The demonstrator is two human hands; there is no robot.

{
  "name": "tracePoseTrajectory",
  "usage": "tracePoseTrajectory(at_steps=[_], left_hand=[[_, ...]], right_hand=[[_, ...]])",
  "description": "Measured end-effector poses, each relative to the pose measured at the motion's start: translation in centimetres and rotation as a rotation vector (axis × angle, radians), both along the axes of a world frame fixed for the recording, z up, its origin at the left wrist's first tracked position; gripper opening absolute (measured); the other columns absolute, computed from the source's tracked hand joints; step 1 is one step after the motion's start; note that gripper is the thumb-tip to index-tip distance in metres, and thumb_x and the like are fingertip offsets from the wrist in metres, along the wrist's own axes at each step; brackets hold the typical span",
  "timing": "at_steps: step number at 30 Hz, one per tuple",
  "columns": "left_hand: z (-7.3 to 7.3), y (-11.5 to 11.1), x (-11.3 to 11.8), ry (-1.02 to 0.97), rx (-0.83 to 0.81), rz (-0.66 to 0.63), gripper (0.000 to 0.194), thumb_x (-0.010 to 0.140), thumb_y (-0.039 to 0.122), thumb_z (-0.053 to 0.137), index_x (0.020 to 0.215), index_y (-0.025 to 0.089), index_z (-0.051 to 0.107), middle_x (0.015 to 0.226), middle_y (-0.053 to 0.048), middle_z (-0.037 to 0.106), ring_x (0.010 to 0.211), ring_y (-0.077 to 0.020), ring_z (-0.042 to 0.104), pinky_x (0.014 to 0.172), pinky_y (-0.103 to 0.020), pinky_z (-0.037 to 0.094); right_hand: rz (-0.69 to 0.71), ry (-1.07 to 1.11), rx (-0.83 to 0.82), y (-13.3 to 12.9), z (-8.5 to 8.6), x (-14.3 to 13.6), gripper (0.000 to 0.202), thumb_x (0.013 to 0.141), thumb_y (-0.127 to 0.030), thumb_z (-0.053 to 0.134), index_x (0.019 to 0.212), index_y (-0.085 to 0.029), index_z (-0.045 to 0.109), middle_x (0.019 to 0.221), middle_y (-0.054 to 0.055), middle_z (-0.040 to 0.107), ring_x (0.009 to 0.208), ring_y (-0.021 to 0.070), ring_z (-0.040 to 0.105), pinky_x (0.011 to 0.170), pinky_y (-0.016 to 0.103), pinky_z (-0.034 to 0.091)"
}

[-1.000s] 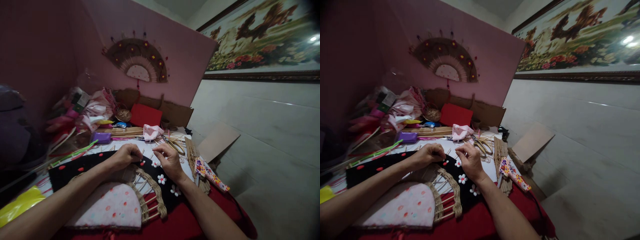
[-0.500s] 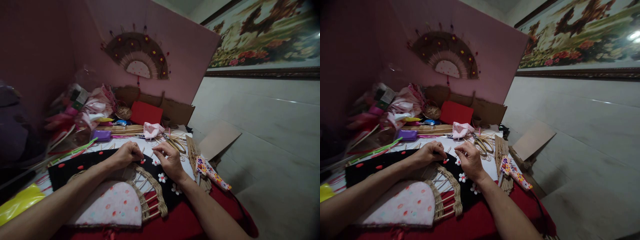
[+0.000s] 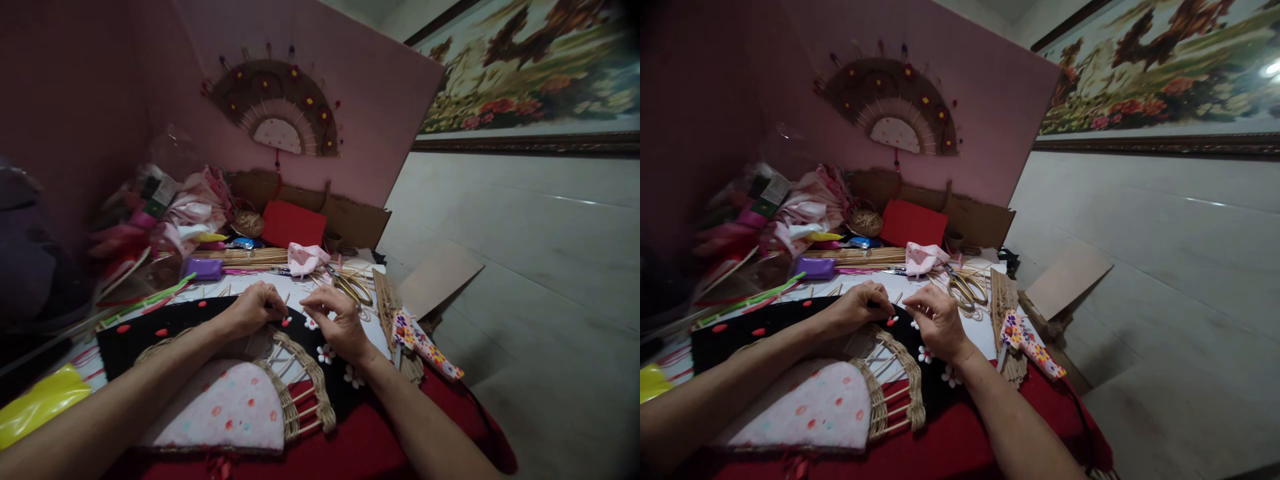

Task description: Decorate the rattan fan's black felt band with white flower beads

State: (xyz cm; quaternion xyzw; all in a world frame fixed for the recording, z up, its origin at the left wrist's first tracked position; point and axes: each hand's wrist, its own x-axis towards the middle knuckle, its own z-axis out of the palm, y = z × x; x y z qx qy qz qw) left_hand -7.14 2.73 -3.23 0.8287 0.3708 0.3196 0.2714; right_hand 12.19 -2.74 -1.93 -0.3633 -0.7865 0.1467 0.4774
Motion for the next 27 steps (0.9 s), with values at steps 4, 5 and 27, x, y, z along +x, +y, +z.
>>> tracePoseTrajectory(at_steps=[4, 5, 27], left_hand=[[-0.09, 0.0, -0.1, 0.024, 0.017, 0.024, 0.006, 0.065, 0.021, 0.067, 0.061, 0.02, 0.072, 0.063, -0.003, 0.062, 0.068, -0.0159, 0.052, 0.067, -0.026, 0.037], [-0.12, 0.0, -0.13, 0.022, 0.021, 0.03, 0.006, 0.065, 0.021, 0.067, 0.061, 0.02, 0.071, 0.064, -0.003, 0.063, 0.069, -0.0163, 0.052, 0.068, -0.026, 0.037], [-0.01, -0.48, -0.21, 0.061, 0.058, 0.097, 0.011, 0.069, 0.013, 0.063, 0.073, 0.018, 0.072, 0.071, -0.002, 0.064, 0.076, -0.0154, 0.053, 0.072, -0.026, 0.039]], right_hand=[[0.138, -0.213, -0.008, -0.5, -0.03, -0.03, 0.03, 0.075, -0.007, 0.049, 0.092, -0.024, 0.068, 0.078, 0.002, 0.054, 0.069, 0.0135, 0.051, 0.061, 0.025, 0.042], [0.14, -0.266, 0.012, -0.57, -0.08, -0.05, 0.033, 0.074, -0.006, 0.049, 0.094, -0.023, 0.068, 0.079, 0.002, 0.053, 0.07, 0.0139, 0.051, 0.062, 0.025, 0.042], [0.007, -0.692, 0.143, -0.64, -0.82, -0.45, 0.029, 0.078, -0.016, 0.05, 0.102, -0.024, 0.064, 0.081, 0.003, 0.052, 0.071, 0.014, 0.047, 0.062, 0.025, 0.034]])
